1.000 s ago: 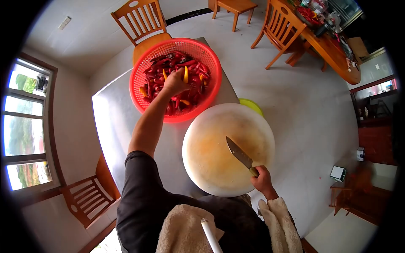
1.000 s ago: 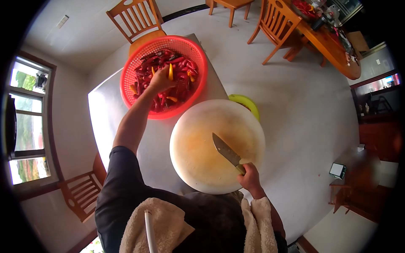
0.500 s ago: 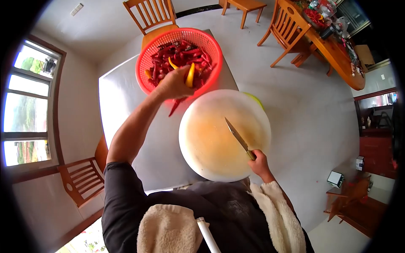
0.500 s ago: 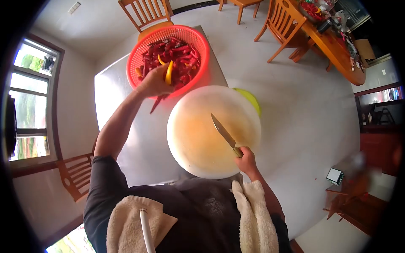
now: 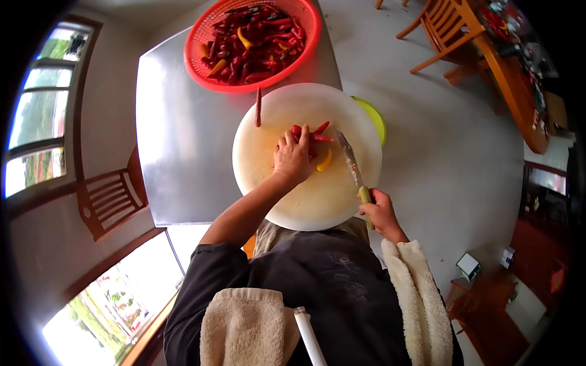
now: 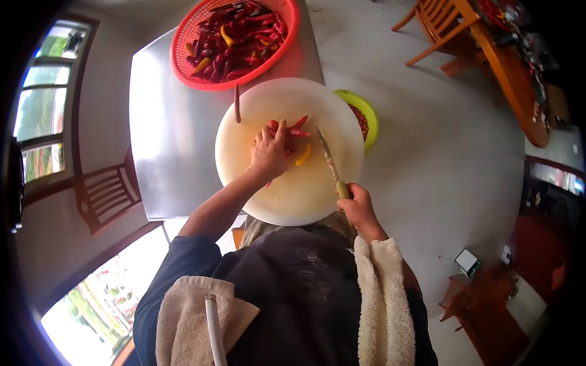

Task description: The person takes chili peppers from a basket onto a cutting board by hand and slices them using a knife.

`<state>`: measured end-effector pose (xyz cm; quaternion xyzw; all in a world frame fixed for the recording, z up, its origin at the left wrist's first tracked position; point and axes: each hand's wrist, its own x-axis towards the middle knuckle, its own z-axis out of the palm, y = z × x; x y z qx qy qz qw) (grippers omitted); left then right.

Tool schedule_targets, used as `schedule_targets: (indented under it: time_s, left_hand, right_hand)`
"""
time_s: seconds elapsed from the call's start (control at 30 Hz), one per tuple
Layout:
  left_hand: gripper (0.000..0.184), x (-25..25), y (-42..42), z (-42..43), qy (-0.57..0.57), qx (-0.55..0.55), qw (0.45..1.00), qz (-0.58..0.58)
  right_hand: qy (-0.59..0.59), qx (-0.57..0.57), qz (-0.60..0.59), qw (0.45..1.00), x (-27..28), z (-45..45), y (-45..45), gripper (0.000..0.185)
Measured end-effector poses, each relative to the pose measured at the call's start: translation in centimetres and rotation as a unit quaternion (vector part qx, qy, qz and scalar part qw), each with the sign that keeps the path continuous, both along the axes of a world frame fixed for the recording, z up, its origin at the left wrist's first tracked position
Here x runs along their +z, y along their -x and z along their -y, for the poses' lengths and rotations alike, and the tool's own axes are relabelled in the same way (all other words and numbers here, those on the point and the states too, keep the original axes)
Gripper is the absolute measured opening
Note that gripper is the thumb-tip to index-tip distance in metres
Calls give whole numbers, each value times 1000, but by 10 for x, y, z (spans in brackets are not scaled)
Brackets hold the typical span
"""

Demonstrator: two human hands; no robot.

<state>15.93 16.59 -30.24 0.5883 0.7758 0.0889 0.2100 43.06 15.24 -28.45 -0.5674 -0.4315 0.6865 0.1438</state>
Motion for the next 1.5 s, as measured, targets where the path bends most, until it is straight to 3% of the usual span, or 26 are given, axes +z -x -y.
schedule_targets:
  time_s: [0.03, 0.13, 0.17, 0.2, 0.27, 0.37, 0.57, 0.67, 0.7, 0.8, 0.83, 0.93, 1.07, 1.1, 1.2, 1.3, 1.4, 1.43, 1.5]
  left_hand:
    - [100, -1, 0, -1, 53, 1, 999, 4]
    - [106, 15, 6, 5, 37, -35, 999, -19]
    - [111, 9, 17, 5, 48, -39, 997, 46]
    - [102, -1, 24, 11, -12, -29, 996, 80]
    - [88, -29, 45, 19, -24, 10, 977, 211]
    - [67, -15, 58, 26, -80, 41, 960, 266]
    - [63, -5, 53, 46, -3, 125, 950, 286]
    - [61, -2, 45, 62, -17, 155, 933, 325]
    - [61, -12, 48, 67, -31, 144, 949, 279]
    - [59, -8, 45, 61, -214, 77, 968, 109]
    - [56, -5, 48, 49, -248, 43, 962, 105]
    - [54, 1, 45, 2, -260, -75, 961, 55]
    - [36, -16, 42, -37, -96, -141, 981, 94]
    - [28, -16, 43, -39, -116, -141, 978, 99]
    - [24, -17, 50, -38, -160, -83, 964, 197]
    - [21, 1, 58, -30, -120, 18, 952, 280]
    - [22, 1, 84, -18, -48, 132, 902, 407]
    - [26, 3, 91, -9, -74, 184, 860, 470]
    - [21, -7, 116, 10, -127, 254, 851, 442]
  right_hand:
    - [5, 2, -8, 1000, 2, -3, -1, 29]
    - [9, -1, -14, 1000, 3, -8, -6, 28]
    - [4, -7, -18, 1000, 1, -8, -8, 27]
    - [0, -13, -22, 1000, -3, -9, -11, 27]
    - [4, -21, -32, 999, -9, -9, -14, 27]
    - [41, -35, -59, 997, -14, -2, -17, 29]
    - [77, -60, -75, 992, -15, 14, -12, 29]
    - [75, -60, -65, 993, -10, 19, -7, 29]
    - [67, -61, -61, 994, -10, 20, -5, 29]
    - [43, -60, -46, 996, -6, 17, -1, 27]
    - [37, -59, -42, 997, -5, 17, 1, 27]
    - [20, -76, -52, 996, -4, 16, 7, 26]
    - [15, -82, -51, 995, -9, 13, 8, 26]
    - [15, -85, -48, 995, -10, 13, 7, 27]
    - [21, -93, -44, 995, -11, 16, 5, 27]
    - [21, -98, -52, 994, -17, 17, 5, 27]
    - [15, -89, -43, 995, -15, 15, 8, 27]
    - [16, -84, -37, 996, -13, 14, 9, 27]
    - [12, -84, -48, 995, -12, 12, 10, 26]
